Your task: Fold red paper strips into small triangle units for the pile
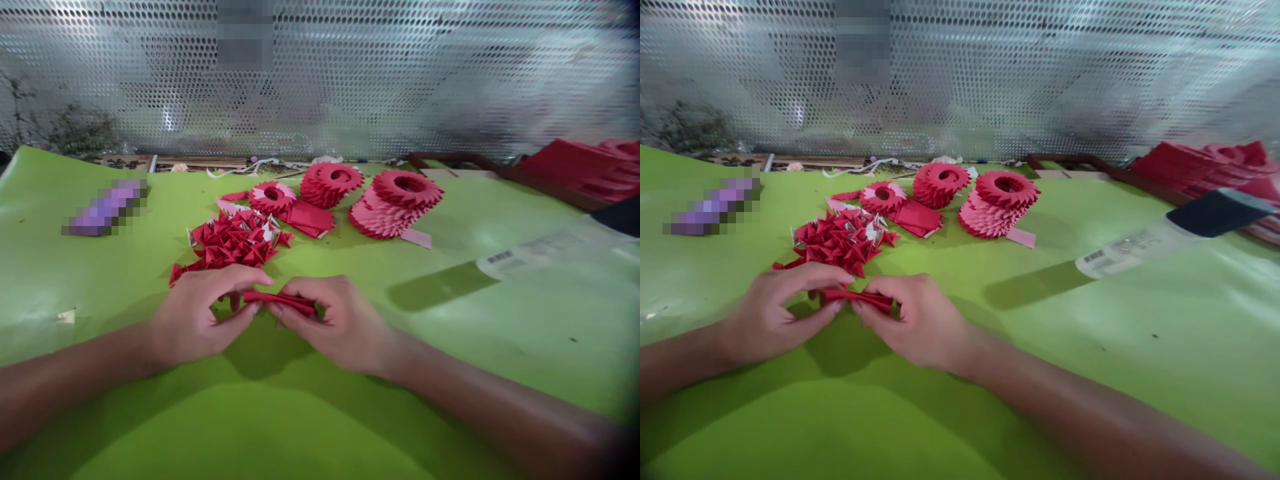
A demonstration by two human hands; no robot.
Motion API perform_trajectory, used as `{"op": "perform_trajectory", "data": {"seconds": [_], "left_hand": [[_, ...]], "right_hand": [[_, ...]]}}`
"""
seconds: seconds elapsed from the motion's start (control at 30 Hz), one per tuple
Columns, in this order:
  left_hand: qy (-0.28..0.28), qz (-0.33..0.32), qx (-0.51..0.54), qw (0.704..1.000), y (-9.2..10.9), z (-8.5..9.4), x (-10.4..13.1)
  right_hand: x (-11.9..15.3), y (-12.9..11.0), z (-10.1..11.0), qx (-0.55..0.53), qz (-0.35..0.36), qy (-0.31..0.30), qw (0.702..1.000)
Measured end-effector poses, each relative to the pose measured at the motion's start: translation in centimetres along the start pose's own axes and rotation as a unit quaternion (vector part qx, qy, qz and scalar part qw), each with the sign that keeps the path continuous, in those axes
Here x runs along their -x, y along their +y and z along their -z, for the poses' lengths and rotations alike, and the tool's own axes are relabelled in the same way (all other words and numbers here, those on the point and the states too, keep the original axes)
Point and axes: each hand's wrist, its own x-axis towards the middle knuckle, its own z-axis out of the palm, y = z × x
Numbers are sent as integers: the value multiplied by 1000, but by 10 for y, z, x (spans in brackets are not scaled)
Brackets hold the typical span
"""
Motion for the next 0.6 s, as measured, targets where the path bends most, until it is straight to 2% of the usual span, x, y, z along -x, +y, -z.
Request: {"op": "perform_trajectory", "data": {"seconds": [0.17,0.3,0.37,0.5,0.6], "left_hand": [[49,64,-35,996,-2,4,-2],[80,96,-53,991,-2,5,-3],[66,96,-40,992,1,5,-4],[4,83,-12,996,6,4,-4],[-11,56,12,998,7,4,-5]], "right_hand": [[0,2,1,27,-13,31,999],[1,3,2,12,-24,23,999],[1,2,2,13,-18,22,1000],[2,2,2,20,-5,17,1000],[2,2,2,13,-1,7,1000]]}}
